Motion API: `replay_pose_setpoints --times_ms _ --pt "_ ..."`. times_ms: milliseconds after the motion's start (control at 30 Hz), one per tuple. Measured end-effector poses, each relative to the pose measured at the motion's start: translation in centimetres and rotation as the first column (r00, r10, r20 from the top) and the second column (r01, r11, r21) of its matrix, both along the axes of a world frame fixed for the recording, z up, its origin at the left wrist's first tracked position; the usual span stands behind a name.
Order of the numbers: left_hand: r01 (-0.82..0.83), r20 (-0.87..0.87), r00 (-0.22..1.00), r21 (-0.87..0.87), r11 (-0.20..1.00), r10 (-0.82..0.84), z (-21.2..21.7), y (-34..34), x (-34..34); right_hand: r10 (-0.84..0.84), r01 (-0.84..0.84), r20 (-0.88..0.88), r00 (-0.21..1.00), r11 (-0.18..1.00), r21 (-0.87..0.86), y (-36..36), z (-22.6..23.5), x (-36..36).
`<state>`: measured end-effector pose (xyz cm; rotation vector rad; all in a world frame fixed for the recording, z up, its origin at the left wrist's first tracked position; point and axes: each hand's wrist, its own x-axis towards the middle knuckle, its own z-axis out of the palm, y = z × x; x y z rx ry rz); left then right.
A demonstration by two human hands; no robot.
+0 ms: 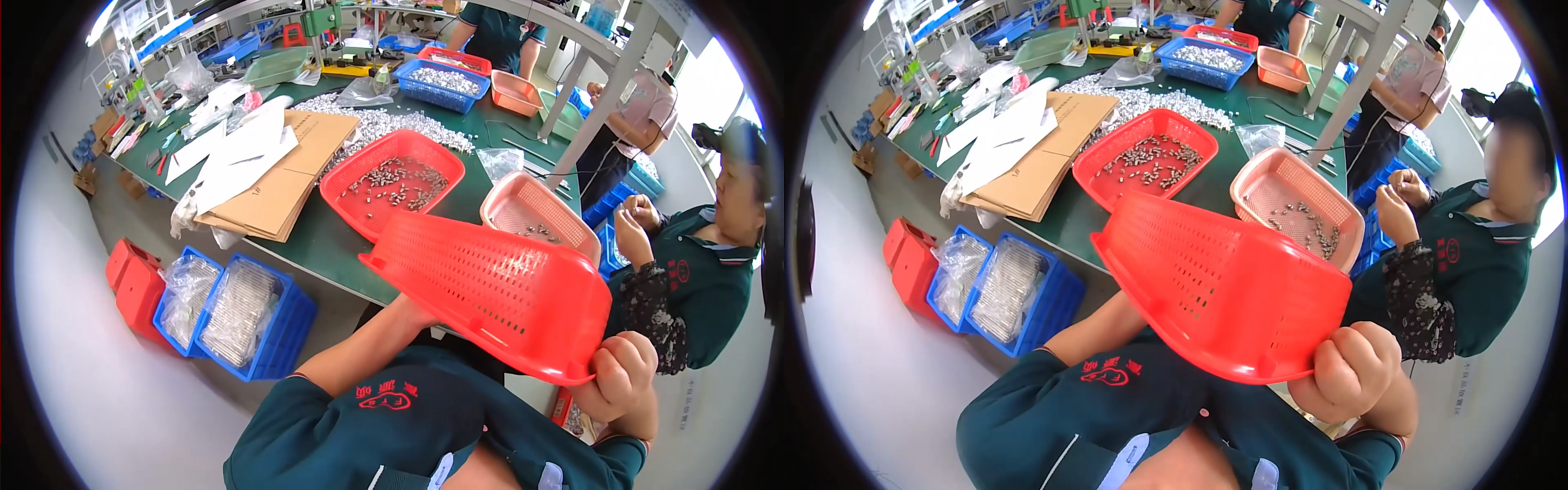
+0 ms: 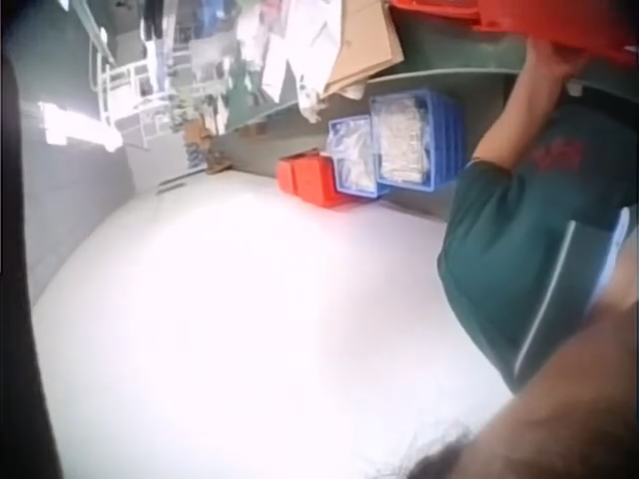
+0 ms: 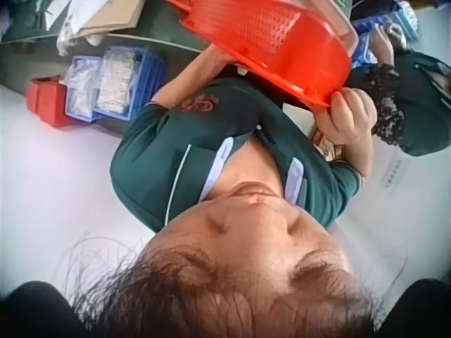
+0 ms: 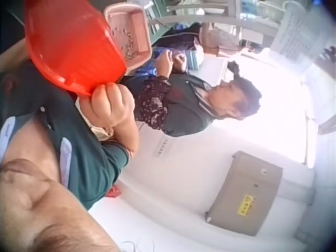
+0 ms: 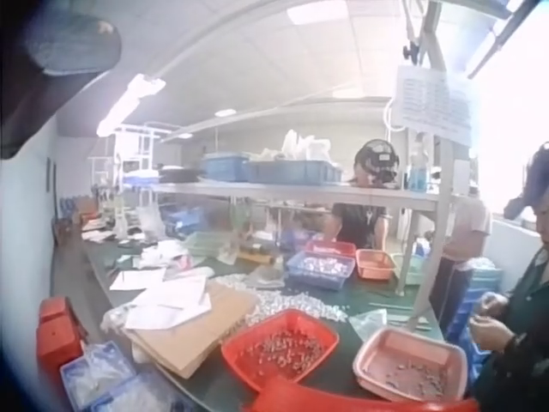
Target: Sorting and inspecting small metal components into different bins on a workbench.
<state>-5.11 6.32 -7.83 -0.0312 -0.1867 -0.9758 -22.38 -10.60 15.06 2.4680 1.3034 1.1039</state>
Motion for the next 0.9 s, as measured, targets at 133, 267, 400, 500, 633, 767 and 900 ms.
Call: replay_pose_setpoints --times_ms 133,267,400,500,633,767,900 --pt "0.051 -0.230 0.973 0.358 0.932 0.035 -0.7 0.7 -0.3 -0.169 0.170 -0.016 0.985 0.984 0.056 -0.5 -0.8 -0.4" --pt "0.084 -0.228 0.973 0.506 0.859 0.040 -1.0 1.8 -0.5 -0.374 0.372 -0.065 0.925 0.856 0.360 -1.5 -1.9 1.4" --pt "0.119 -0.218 0.976 0.480 0.869 -0.013 -2.8 2.3 -1.2 -0.276 0.412 -0.307 0.911 0.549 0.727 0.1 -3.7 5.5" --pt "0.152 -0.240 0.970 0.684 0.714 0.024 -1.3 2.2 -2.1 -0.149 0.394 -0.367 0.918 0.429 0.812 0.5 -6.3 11.2" --pt "0.165 -0.131 0.986 0.684 0.710 -0.104 -0.3 1.9 -2.3 0.252 0.537 -0.533 0.808 0.057 0.841 5.2 -8.8 18.4" --pt "0.188 -0.097 0.981 0.675 0.713 -0.167 0.1 2.1 -2.4 0.449 0.688 -0.624 0.639 0.028 0.725 10.9 -9.9 23.5" --pt "0.210 -0.093 0.975 0.672 0.710 -0.201 -0.4 1.5 -2.7 0.573 0.705 -0.578 0.581 0.001 0.710 14.3 -12.6 28.4"
